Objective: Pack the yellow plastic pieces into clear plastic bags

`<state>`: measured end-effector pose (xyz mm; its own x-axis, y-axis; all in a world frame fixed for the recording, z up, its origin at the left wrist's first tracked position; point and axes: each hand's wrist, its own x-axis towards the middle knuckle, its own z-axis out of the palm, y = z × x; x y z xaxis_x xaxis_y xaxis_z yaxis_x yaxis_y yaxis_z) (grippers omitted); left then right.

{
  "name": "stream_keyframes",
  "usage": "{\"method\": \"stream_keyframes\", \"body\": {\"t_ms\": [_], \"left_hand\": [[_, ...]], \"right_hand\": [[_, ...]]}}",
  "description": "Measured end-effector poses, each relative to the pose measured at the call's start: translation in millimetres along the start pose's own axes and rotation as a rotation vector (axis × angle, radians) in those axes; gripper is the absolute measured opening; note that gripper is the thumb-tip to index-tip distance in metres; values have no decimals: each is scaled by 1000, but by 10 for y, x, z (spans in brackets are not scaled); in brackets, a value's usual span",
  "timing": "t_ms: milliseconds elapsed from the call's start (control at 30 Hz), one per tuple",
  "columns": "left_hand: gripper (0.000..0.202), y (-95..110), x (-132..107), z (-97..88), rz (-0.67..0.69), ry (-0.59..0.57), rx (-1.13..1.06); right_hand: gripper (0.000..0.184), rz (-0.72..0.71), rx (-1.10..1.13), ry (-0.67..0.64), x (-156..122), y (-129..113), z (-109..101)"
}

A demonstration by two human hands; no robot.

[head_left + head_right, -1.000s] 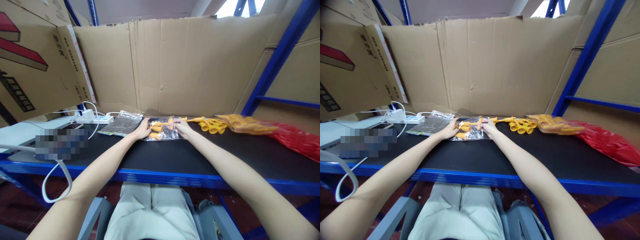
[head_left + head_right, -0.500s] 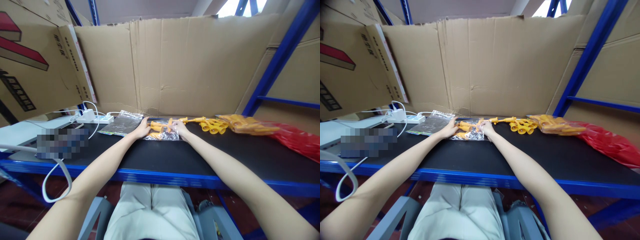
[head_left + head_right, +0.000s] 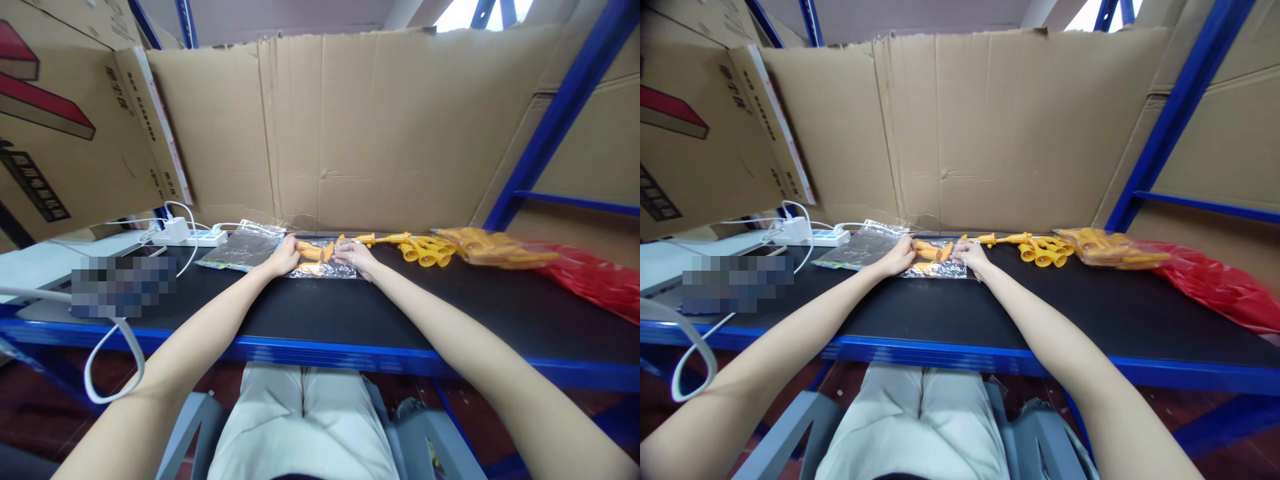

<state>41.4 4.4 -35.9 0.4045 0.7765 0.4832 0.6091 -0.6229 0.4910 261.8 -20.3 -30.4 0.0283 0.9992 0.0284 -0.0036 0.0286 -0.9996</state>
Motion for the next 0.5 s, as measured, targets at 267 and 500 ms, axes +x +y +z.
{"method": "stream_keyframes", "body": {"t_ms": [267,500], "left_hand": [[11,54,-10,-18,108,-92,198],[12,98,-28,0,154,-121,232]], "right_hand": [[12,-57,-202,-217,-89,-49,-22],[24,-80,-328,-409,-100,-84,-37]]}}
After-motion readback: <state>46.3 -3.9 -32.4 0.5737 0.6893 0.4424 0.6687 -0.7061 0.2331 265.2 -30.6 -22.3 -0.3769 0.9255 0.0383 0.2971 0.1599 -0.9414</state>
